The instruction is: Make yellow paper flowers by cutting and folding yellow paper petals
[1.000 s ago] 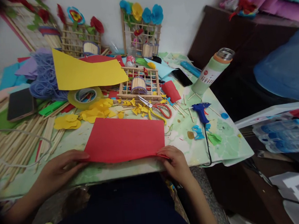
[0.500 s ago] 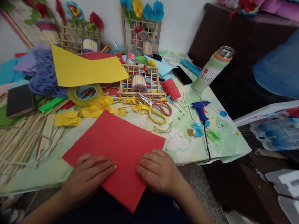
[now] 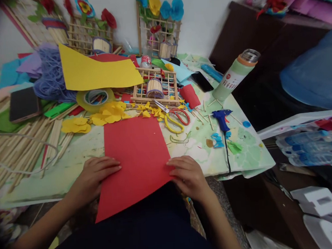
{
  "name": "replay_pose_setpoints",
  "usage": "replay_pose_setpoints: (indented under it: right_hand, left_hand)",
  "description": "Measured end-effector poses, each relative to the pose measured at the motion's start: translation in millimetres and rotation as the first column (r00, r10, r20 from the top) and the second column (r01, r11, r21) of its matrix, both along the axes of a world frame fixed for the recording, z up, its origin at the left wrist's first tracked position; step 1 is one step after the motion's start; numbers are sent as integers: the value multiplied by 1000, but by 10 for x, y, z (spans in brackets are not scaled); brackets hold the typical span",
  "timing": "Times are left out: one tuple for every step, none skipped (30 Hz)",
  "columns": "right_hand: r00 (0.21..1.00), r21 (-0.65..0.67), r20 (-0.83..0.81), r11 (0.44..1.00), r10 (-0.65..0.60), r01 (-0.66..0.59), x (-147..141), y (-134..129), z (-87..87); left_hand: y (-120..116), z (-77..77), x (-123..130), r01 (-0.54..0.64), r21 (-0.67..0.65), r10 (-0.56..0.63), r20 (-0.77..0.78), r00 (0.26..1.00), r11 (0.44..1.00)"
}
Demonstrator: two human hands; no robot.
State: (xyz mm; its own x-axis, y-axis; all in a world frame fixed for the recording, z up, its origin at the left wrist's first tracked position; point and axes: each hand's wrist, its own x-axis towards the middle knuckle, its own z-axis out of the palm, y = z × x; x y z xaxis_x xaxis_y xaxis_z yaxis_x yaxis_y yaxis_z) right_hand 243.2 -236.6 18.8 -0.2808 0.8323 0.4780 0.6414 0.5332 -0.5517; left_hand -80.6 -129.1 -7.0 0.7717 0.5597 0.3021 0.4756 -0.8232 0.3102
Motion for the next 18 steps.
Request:
replay_pose_setpoints:
  right_hand:
    - [999, -43, -32, 999, 6, -8, -27, 38, -16]
    - [998, -96, -65, 995, 2, -8, -54, 80, -29]
    - [995, -158, -94, 987, -21, 6, -81, 126, -39]
    - [992, -228, -113, 973, -63, 36, -109, 173, -47]
    - [985, -296, -122, 952, -119, 79, -136, 223, -54]
    - [975, -355, -128, 926, -181, 126, -164, 275, -61]
    - [962, -403, -134, 900, -238, 167, -191, 329, -70]
    - [947, -437, -145, 878, -286, 198, -217, 382, -81]
    - [934, -459, -158, 861, -320, 218, -242, 434, -94]
    - [923, -473, -164, 849, -347, 235, -266, 482, -110]
    - [914, -481, -159, 838, -373, 258, -289, 525, -126]
    - [907, -484, -138, 826, -398, 289, -312, 560, -143]
    - [899, -479, -107, 814, -425, 328, -335, 586, -158]
    - [888, -466, -73, 802, -455, 372, -360, 603, -171]
    - [875, -449, -43, 792, -481, 413, -387, 611, -182]
    - [860, -428, -18, 781, -510, 454, -418, 610, -190]
    - [841, -405, 4, 768, -541, 497, -450, 603, -196]
    - [817, -379, 28, 750, -576, 542, -484, 592, -201]
  left_hand:
    - [-15, 16, -16, -8, -19, 7, -25, 1000, 1000]
    - [-37, 42, -31, -10, -42, 8, -38, 999, 999]
    - [-63, 74, -43, -2, -70, -1, -37, 999, 998]
    - [-90, 107, -51, 17, -110, -20, -24, 1000, 994]
    - [-115, 137, -52, 29, -157, -29, 0, 1000, 987]
    - [-135, 162, -48, 22, -207, -16, 32, 999, 978]
    - [-150, 181, -37, -5, -256, 23, 68, 997, 967]
    - [-159, 194, -23, -54, -304, 87, 95, 992, 951]
    - [-162, 202, -5, -120, -350, 169, 111, 979, 929]
    - [-162, 208, 14, -191, -398, 254, 112, 961, 898]
    - [-158, 214, 32, -248, -444, 325, 105, 940, 861]
    - [-153, 222, 51, -287, -491, 379, 95, 921, 822]
    - [-147, 232, 68, -314, -539, 424, 89, 901, 781]
    - [-142, 243, 85, -332, -590, 467, 89, 880, 737]
    - [-137, 255, 102, -339, -642, 510, 95, 855, 688]
    - [-133, 264, 121, -338, -693, 553, 105, 826, 636]
    - [-129, 270, 142, -334, -739, 597, 113, 795, 585]
    - [-125, 272, 166, -344, -768, 646, 117, 754, 540]
